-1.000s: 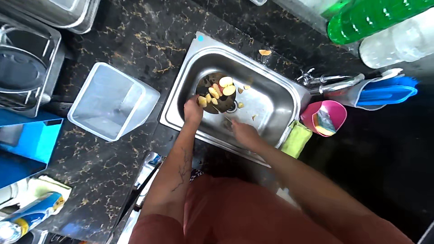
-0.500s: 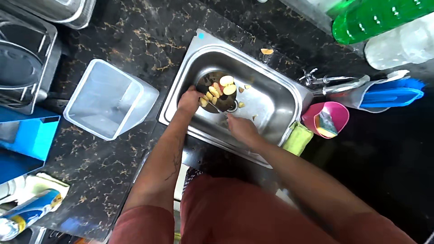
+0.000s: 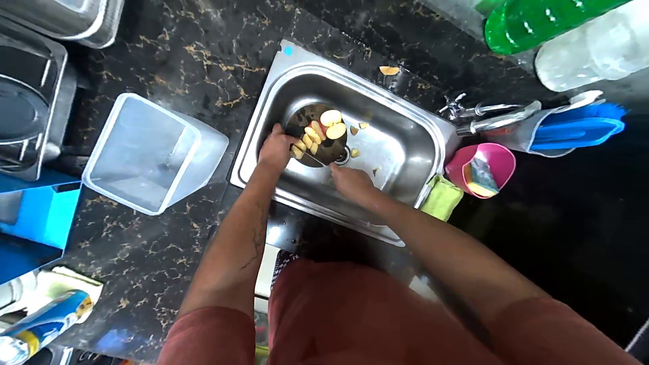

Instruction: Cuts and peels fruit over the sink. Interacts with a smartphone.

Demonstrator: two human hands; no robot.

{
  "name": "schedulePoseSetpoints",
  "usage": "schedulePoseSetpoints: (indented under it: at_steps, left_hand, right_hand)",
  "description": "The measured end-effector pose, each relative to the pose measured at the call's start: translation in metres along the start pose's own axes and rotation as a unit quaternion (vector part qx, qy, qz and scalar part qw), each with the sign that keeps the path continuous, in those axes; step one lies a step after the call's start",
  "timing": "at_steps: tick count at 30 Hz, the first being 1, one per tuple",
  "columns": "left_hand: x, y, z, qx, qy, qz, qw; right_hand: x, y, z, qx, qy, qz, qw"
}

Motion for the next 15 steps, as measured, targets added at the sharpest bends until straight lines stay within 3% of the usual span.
schedulePoseSetpoints:
  at_steps: [7, 10, 15]
  left_hand:
    - [0.004, 0.000, 0.006, 0.003, 0.005, 0.035, 0.999]
    - [0.007, 0.012, 0.015, -0.023, 0.005, 0.119, 0.993]
    - [0.010, 0.032, 0.011, -0.066, -0.005, 0.143, 0.987]
  right_hand:
    - [-0.024, 0.012, 0.046, 0.071, -0.065, 0.006, 0.995]
    - [-0.039, 0.025, 0.061, 0.098, -0.084, -0.093, 0.987]
    - [-0.024, 0.056, 0.046, 0.131, -0.067, -0.226, 0.963]
Point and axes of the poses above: each hand's wrist, its own z-axis away from the middle knuckle, its own x-axis out of the palm, y = z × x, the point moved 2 cm from there along -z, towards the middle knuckle, and after that the axes turned 15 degrees about -z, right-handed, at the moved point
